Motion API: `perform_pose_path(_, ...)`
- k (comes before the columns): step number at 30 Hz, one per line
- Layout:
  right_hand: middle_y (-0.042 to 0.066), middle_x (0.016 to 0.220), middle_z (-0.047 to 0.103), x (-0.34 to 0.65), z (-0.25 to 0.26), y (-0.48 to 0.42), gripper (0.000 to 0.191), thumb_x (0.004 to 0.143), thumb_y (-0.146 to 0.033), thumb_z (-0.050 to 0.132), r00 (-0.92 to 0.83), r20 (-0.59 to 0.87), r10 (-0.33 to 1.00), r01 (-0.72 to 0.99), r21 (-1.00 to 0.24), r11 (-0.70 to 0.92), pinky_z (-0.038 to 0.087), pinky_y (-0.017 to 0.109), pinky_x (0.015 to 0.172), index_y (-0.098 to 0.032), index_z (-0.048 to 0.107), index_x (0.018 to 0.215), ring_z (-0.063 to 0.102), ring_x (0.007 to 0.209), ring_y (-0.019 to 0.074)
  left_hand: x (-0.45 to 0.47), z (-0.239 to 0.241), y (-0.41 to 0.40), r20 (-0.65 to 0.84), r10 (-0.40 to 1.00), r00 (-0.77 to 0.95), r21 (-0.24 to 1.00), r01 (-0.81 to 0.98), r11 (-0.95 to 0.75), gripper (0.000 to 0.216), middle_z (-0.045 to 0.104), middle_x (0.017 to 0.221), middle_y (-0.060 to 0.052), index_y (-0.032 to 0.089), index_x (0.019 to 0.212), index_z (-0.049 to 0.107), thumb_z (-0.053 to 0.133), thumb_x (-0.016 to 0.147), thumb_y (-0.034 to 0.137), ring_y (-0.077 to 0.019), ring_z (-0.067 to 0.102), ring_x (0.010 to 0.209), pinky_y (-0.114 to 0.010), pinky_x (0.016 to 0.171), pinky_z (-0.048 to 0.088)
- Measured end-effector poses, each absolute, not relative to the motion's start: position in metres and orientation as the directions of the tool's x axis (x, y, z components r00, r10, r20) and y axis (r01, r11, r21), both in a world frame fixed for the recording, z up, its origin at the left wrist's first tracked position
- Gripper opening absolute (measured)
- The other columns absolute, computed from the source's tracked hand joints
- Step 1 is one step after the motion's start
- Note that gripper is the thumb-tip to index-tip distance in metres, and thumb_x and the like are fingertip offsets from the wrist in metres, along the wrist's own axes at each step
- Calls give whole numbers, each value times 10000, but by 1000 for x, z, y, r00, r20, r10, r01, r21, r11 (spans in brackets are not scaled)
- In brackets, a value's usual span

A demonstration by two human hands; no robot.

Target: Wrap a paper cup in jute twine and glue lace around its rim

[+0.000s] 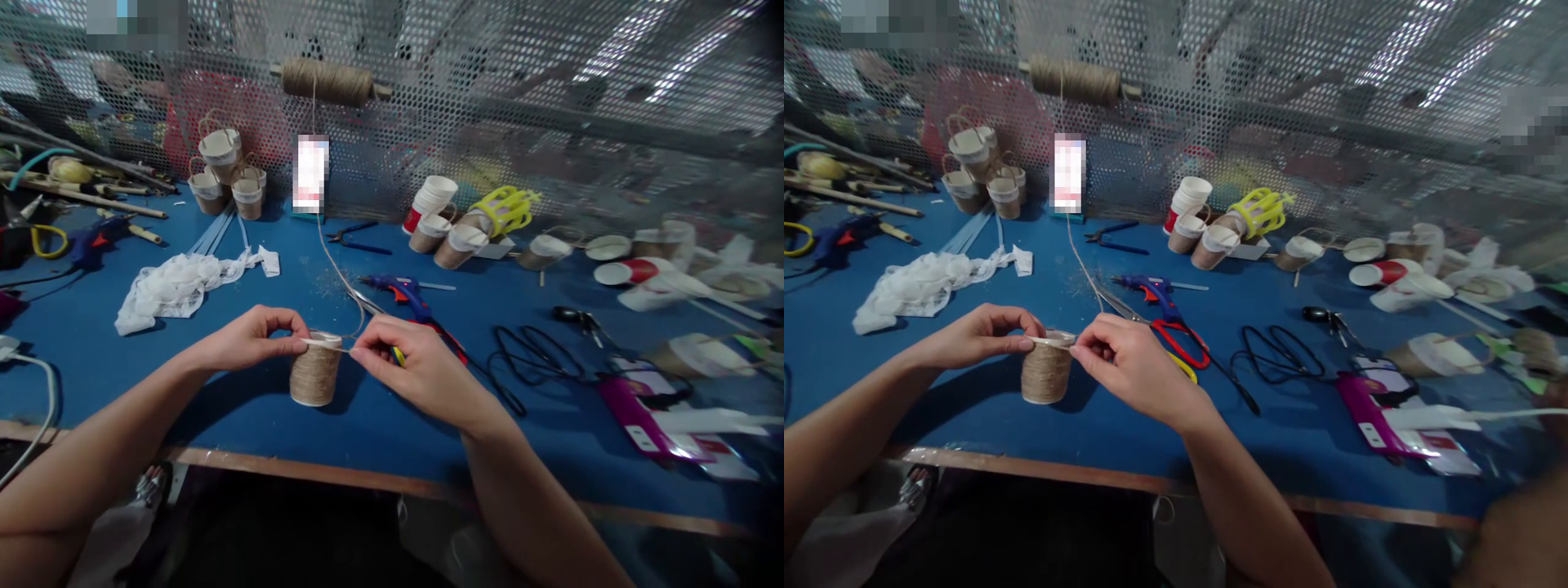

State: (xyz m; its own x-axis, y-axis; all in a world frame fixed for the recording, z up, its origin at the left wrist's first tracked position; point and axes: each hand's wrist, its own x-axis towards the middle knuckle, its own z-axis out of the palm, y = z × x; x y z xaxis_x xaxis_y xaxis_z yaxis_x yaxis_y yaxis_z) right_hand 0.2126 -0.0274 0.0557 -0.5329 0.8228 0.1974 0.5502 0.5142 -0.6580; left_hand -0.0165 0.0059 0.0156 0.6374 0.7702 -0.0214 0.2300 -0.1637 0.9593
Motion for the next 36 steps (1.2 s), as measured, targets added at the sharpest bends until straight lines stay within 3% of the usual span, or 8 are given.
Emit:
perform_pose_path(8, -17, 657, 534, 213, 49, -26, 148, 832, -222, 531, -484, 152, 861, 570, -693, 443, 382, 213, 529, -163, 590, 710, 466, 568, 83, -17, 19, 5, -25, 757, 653, 963, 219, -158, 126, 630, 853, -47, 139, 782, 582, 550, 791, 261, -147, 558, 792, -287, 744, 431)
perform_pose_path(17, -13, 653, 545, 213, 42, -23, 141, 826, -252, 531, -455, 87, 886, 537, -768, 350, 395, 229, 532, -168, 581, 725, 464, 566, 95, -17, 22, 3, -53, 724, 688, 994, 105, -27, 130, 621, 879, -52, 124, 769, 583, 599, 775, 252, -148, 551, 840, -289, 796, 412)
perform_pose_path(21, -2, 729, 564, 213, 35, -23, 100, 817, -278, 541, -446, 41, 894, 468, -841, 272, 449, 253, 604, -181, 558, 834, 515, 644, 114, -19, 20, 4, -38, 708, 705, 999, 25, 28, 147, 631, 873, -52, 119, 766, 598, 635, 764, 261, -147, 557, 844, -285, 794, 413)
perform_pose_path(27, 9, 780, 567, 214, 32, -21, 208, 827, -286, 530, -505, -6, 863, 372, -904, 211, 467, 295, 686, -186, 574, 1003, 547, 710, 127, -20, 17, 4, 7, 679, 734, 996, -67, 62, 146, 639, 861, -46, 122, 758, 620, 661, 755, 263, -148, 566, 841, -287, 793, 417)
perform_pose_path(36, 2, 828, 613, 211, 39, -23, 168, 810, -202, 554, -559, -78, 825, 272, -958, 94, 454, 246, 690, -170, 615, 963, 547, 727, 96, -21, 14, 5, 43, 643, 764, 978, -164, 129, 159, 647, 861, -59, 129, 748, 639, 681, 742, 282, -183, 572, 868, -336, 816, 410)
